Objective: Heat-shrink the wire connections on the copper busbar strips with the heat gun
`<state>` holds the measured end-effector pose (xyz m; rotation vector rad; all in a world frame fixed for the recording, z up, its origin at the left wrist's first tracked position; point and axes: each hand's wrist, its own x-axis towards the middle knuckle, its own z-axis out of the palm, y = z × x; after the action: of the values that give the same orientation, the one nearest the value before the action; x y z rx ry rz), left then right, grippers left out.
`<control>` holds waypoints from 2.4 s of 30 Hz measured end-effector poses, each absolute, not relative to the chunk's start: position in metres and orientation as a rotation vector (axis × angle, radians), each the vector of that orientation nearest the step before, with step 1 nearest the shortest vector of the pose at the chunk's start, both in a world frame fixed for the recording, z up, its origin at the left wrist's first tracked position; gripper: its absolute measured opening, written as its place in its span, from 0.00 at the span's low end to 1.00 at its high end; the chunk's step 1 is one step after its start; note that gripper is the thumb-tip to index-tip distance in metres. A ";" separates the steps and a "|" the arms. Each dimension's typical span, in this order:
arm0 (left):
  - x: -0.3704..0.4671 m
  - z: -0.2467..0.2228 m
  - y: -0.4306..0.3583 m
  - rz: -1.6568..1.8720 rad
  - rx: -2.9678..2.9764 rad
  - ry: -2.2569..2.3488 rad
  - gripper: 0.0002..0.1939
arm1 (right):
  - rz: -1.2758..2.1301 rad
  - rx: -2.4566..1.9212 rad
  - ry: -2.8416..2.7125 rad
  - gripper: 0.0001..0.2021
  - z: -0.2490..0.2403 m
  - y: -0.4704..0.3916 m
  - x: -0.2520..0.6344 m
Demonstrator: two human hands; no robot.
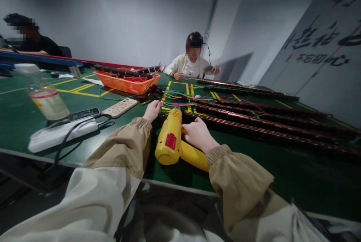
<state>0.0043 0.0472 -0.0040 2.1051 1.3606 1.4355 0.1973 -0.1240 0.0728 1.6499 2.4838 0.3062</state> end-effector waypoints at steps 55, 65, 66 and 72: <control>0.011 -0.002 0.041 1.193 2.314 1.114 0.17 | 0.315 3.063 2.244 0.19 0.063 -0.122 0.252; 0.011 -0.005 0.044 1.209 2.145 1.120 0.18 | 0.423 4.091 0.455 0.18 0.050 -0.098 0.337; 0.011 -0.005 0.044 1.188 2.125 1.110 0.19 | 0.396 4.086 0.456 0.18 0.047 -0.096 0.341; 0.011 -0.005 0.050 1.117 2.138 1.133 0.18 | 0.368 3.962 0.760 0.22 0.030 -0.083 0.353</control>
<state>0.0108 0.0496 -0.0049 2.1377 1.1327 1.1166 0.3534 -0.0832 0.0304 3.9617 0.7597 0.3685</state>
